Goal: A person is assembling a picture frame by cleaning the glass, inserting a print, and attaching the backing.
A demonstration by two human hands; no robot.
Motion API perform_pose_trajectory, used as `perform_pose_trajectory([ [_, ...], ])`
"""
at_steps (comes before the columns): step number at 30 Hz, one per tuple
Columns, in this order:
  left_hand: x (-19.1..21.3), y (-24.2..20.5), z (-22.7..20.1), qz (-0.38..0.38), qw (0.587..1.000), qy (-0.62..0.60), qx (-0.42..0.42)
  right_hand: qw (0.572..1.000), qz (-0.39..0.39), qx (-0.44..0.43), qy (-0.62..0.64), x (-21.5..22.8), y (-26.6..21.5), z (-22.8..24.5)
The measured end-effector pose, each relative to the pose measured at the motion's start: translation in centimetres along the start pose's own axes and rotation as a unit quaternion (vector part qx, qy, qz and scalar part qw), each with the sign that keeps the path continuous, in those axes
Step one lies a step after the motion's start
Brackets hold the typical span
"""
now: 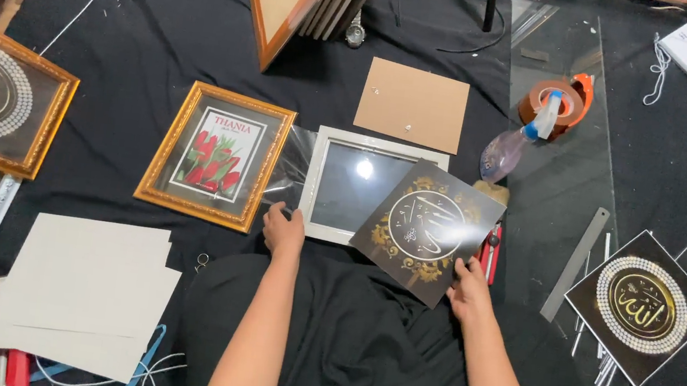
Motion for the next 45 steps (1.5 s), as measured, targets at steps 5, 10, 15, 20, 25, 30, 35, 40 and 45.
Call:
perform_pose_trajectory([
  [5,-0.5,0.2,0.3,-0.012,1.000,-0.012,-0.002,0.999,-0.030,0.029,0.012,0.3,-0.8,0.7],
  [10,0.3,-1.1,-0.3,-0.062,0.997,-0.053,-0.001,0.991,-0.067,0.114,0.024,2.6,1.1,3.3],
  [15,-2.0,1.5,2.0,-0.107,0.980,-0.145,-0.090,0.859,-0.135,0.463,-0.171,-2.9,-11.3,12.4],
  [20,-1.0,-0.6,0.2,-0.029,0.972,-0.223,-0.063,0.834,-0.102,0.510,-0.183,-7.1,-15.3,12.6],
  [25,-1.2,-0.7,0.3,-0.019,0.972,-0.227,-0.059,0.892,-0.079,0.433,-0.105,-4.5,-10.1,9.1],
  [30,-1.8,-0.2,0.2,-0.011,0.973,-0.220,-0.075,0.966,-0.007,0.252,0.051,-2.2,-6.5,6.2],
  [35,-3.3,-0.7,-0.4,0.167,0.928,-0.334,-0.002,0.978,0.076,0.123,0.147,-0.2,0.4,0.8],
  [40,-2.9,-4.8,-2.6,0.388,0.884,-0.260,0.006,0.972,0.135,0.057,0.181,-1.8,2.0,-2.4],
  [45,-3.3,-5.4,-2.2,0.422,0.871,-0.248,-0.054,0.976,0.114,-0.054,0.177,-5.2,-1.3,-3.2],
])
Point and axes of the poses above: each hand's wrist, its own y-axis towards the middle knuckle, its own x-axis out of the back of the hand, z = x × y, the point moved 4 cm from there along y, towards the middle knuckle, and after that the axes turned 2 degrees about -y, right-handed, at the moved point
